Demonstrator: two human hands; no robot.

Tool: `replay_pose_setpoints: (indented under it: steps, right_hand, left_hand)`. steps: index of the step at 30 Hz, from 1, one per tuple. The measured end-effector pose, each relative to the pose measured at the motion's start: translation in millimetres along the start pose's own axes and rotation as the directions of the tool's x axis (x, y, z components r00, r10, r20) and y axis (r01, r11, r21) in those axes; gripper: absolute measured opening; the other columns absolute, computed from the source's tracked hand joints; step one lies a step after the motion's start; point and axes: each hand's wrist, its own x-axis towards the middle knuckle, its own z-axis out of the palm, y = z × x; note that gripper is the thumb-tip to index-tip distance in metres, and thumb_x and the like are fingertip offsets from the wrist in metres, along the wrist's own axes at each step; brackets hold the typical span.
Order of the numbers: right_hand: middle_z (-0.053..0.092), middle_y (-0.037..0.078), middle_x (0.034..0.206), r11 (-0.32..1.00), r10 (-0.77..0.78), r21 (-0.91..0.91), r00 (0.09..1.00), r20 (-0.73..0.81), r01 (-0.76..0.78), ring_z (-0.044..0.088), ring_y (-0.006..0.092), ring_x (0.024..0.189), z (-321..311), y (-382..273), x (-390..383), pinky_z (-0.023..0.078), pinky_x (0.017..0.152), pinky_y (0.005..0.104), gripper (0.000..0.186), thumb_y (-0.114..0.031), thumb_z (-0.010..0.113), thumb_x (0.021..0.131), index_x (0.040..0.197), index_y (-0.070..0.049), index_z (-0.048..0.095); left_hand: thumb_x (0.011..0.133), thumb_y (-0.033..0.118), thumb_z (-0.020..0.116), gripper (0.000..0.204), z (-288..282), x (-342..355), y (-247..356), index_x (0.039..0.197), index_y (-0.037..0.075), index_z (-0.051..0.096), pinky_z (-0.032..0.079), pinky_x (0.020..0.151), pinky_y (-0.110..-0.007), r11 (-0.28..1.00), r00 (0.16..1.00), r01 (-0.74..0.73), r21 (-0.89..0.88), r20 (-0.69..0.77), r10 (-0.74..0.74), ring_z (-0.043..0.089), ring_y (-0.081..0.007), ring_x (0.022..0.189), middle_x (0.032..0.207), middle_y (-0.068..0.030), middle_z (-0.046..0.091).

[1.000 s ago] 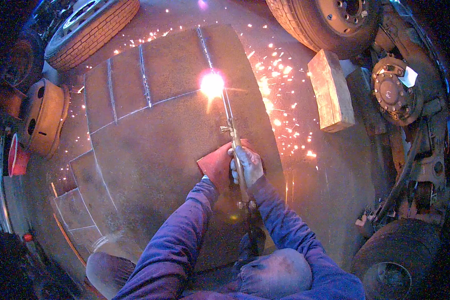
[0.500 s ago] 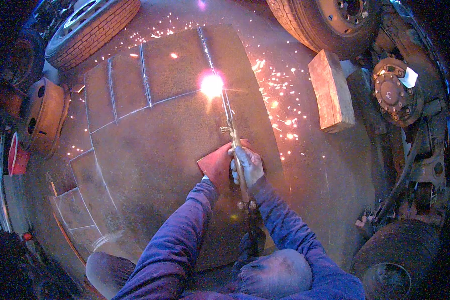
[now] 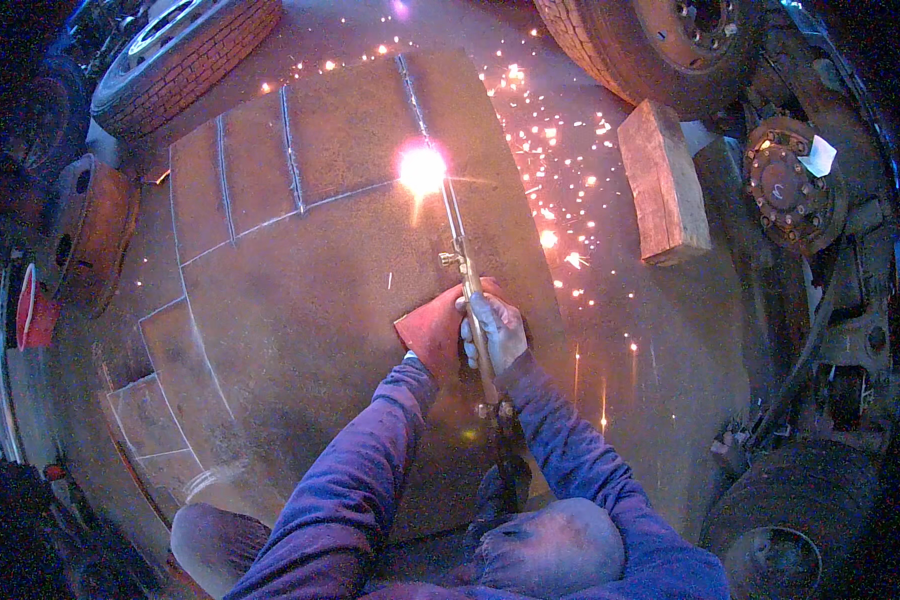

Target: The person uses a handheld cutting torch to cut a large flat metal sheet on the workshop floor. They move the torch along marked lines to create rectangular sections, producing sparks and molten metal.

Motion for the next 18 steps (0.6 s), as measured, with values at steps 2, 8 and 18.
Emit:
replay_pose_setpoints:
  steps: [2,8,18]
  right_hand:
    - [0.057,-0.001,0.069,1.0,0.002,0.003,1.0,0.002,-0.002,0.052,0.011,0.049,-0.5,0.5,0.3,0.045,0.042,0.0278,0.038,-0.05,0.057,0.104,0.108,-0.012,0.066]
    - [0.057,-0.001,0.064,0.999,-0.008,0.041,1.0,0.018,0.007,0.053,0.0118,0.045,-3.6,4.6,3.3,0.044,0.039,0.0292,0.037,-0.05,0.061,0.102,0.106,-0.014,0.066]
    - [0.057,-0.001,0.065,0.999,-0.01,0.045,0.999,0.037,0.009,0.053,0.0118,0.045,-6.3,6.1,3.6,0.044,0.039,0.0288,0.036,-0.05,0.061,0.102,0.107,-0.014,0.065]
  left_hand:
    - [0.104,0.02,0.05,0.026,-4.7,0.9,-4.0,0.116,0.007,0.068,0.053,0.081,-0.028,0.999,0.995,-0.031,0.023,0.096,0.029,0.066,-0.0131,0.093,0.103,-0.0018,0.071]
    - [0.104,0.017,0.049,0.026,-12.5,4.9,-11.3,0.121,0.006,0.067,0.051,0.09,-0.027,1.0,0.997,0.001,0.008,0.072,-0.001,0.065,-0.0125,0.099,0.108,-0.0029,0.071]
    - [0.105,0.019,0.049,0.027,-0.6,-1.8,-3.4,0.119,0.006,0.068,0.052,0.089,-0.03,0.999,0.998,-0.017,-0.05,0.057,0.02,0.068,-0.0166,0.096,0.106,-0.0043,0.072]
